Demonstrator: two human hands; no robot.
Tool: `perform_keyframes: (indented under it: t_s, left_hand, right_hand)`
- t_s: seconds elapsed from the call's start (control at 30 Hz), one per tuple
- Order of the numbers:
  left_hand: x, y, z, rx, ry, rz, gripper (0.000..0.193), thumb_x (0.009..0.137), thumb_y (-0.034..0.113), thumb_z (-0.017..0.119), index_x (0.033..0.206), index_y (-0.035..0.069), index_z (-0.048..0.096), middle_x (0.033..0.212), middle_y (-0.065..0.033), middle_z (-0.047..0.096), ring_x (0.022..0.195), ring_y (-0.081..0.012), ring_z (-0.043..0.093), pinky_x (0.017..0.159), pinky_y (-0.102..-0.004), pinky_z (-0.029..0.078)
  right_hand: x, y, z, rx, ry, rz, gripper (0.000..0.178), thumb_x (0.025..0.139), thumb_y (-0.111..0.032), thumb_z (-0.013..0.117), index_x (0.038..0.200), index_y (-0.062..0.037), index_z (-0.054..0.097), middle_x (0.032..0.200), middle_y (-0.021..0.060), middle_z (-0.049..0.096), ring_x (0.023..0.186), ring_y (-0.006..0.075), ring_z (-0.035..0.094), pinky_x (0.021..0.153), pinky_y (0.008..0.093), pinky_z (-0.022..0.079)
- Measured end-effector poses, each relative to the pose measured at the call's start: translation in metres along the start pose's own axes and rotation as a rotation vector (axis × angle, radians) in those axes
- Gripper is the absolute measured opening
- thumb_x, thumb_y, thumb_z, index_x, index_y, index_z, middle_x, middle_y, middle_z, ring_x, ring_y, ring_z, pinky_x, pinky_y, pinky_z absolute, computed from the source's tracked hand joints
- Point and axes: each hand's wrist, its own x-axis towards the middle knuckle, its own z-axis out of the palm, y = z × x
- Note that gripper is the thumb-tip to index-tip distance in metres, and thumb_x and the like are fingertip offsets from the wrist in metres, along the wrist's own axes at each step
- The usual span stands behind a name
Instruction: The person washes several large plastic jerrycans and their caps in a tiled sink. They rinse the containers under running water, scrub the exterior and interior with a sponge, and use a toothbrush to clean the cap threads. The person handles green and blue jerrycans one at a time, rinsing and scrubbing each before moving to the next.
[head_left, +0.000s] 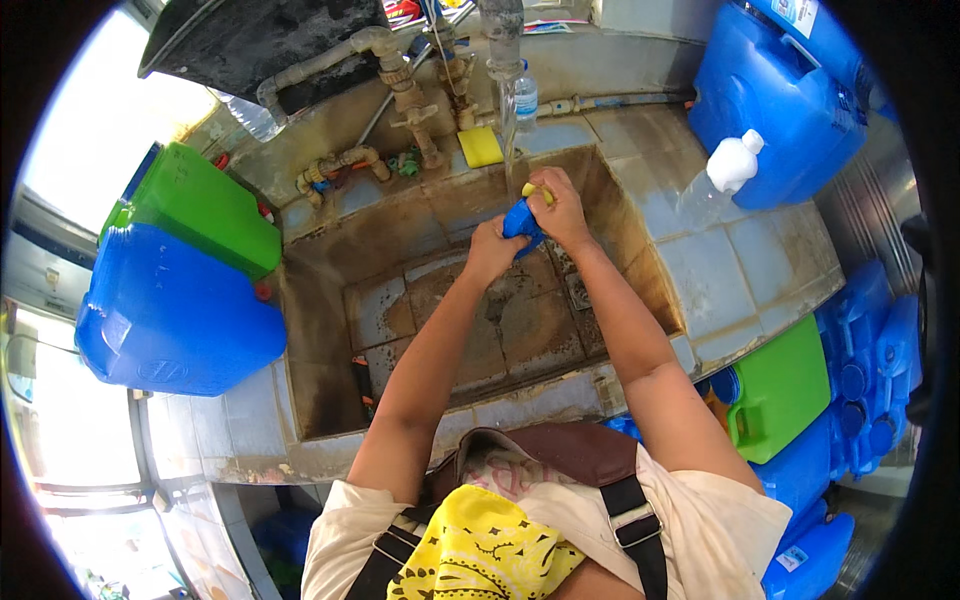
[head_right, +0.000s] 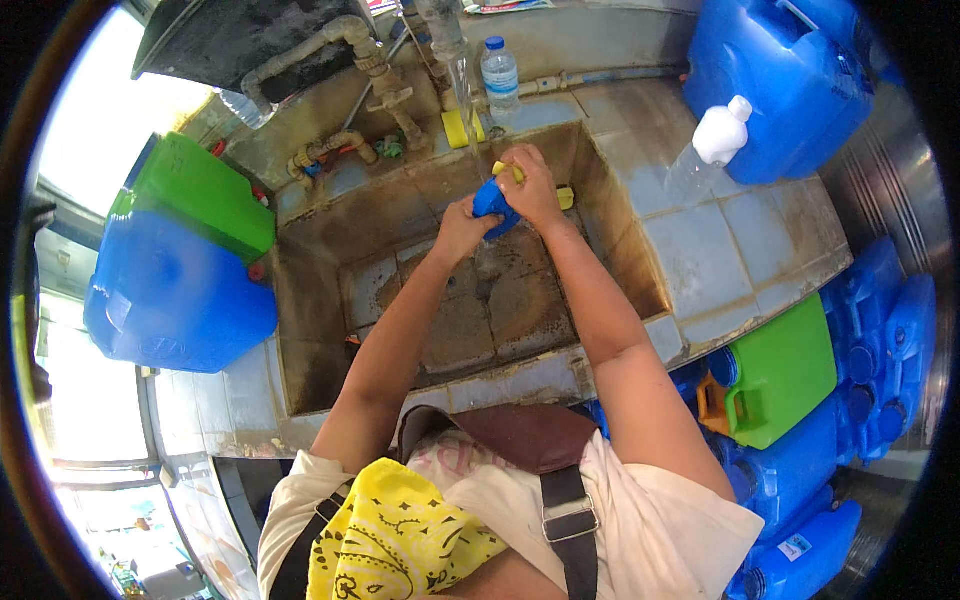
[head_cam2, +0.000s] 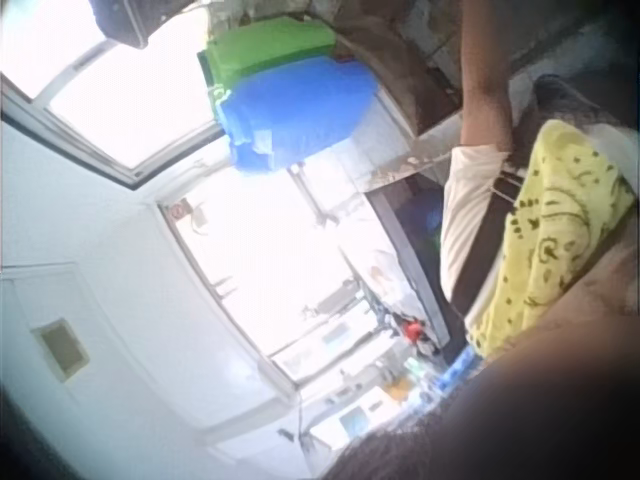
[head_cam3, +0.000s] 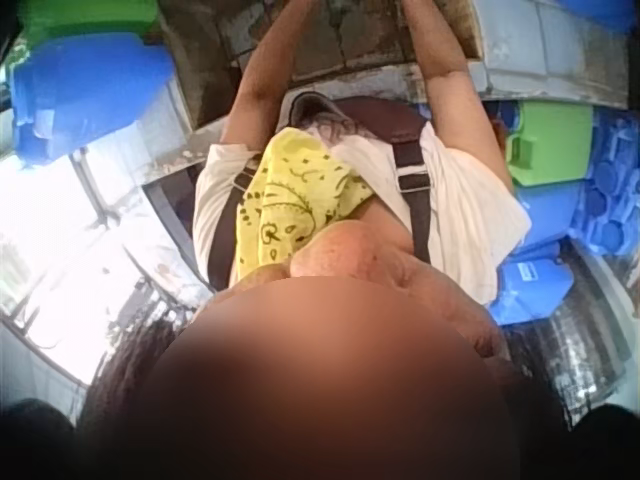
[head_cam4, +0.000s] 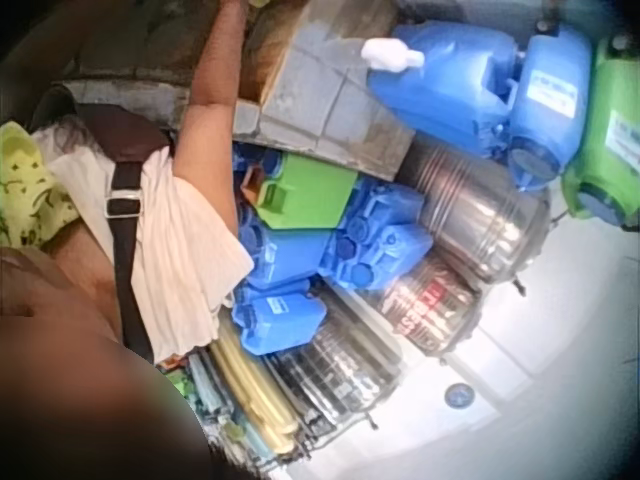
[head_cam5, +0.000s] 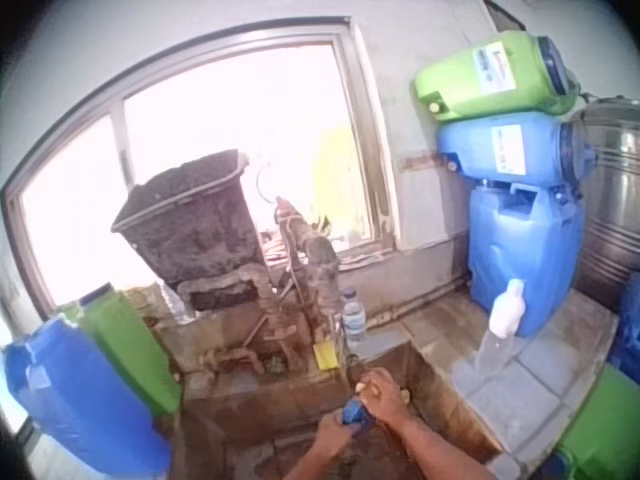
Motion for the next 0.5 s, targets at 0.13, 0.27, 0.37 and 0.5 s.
perform_keyframes:
  t_s: [0.13,0.27,0.37,0.5]
  left_hand:
    - [0.005,0.006,0.005,-0.004,-0.002,0.016,0.021,0.076,0.009,0.071,0.096,0.003,0.069,0.084,-0.0027,0.070,0.076,-0.0102,0.061,0.071,-0.0287,0.050]
    - [0.010,0.008,0.002,0.027,0.024,0.072,0.019,0.076,0.010,0.070,0.093,0.002,0.068,0.086,-0.0073,0.071,0.078,-0.0147,0.063,0.072,-0.0319,0.049]
    - [0.011,0.012,-0.003,0.172,0.039,-0.063,0.021,0.076,0.008,0.069,0.097,0.002,0.069,0.085,-0.0047,0.070,0.076,-0.0136,0.061,0.071,-0.0303,0.049]
    - [0.008,0.020,-0.010,-0.002,0.007,-0.044,0.022,0.077,0.007,0.068,0.098,0.001,0.068,0.084,-0.0012,0.068,0.074,-0.0103,0.058,0.070,-0.0282,0.047]
  right_hand:
    - [0.007,0.003,-0.008,-0.102,-0.105,-0.193,0.021,0.075,-0.011,0.062,0.093,-0.0009,0.063,0.106,0.0177,0.060,0.099,0.0361,0.060,0.089,0.0410,0.048]
    - [0.010,0.003,-0.005,0.015,-0.001,0.030,0.020,0.075,-0.015,0.063,0.090,-0.0027,0.064,0.108,0.0183,0.061,0.102,0.0392,0.059,0.091,0.0433,0.047]
    - [0.010,0.004,0.003,-0.226,-0.218,-0.335,0.017,0.076,-0.011,0.061,0.090,-0.0012,0.063,0.108,0.0201,0.062,0.101,0.0399,0.059,0.088,0.0416,0.049]
    - [0.013,0.008,0.016,0.089,-0.050,0.026,0.020,0.076,-0.013,0.062,0.092,-0.0008,0.064,0.108,0.0208,0.062,0.103,0.0392,0.059,0.091,0.0438,0.047]
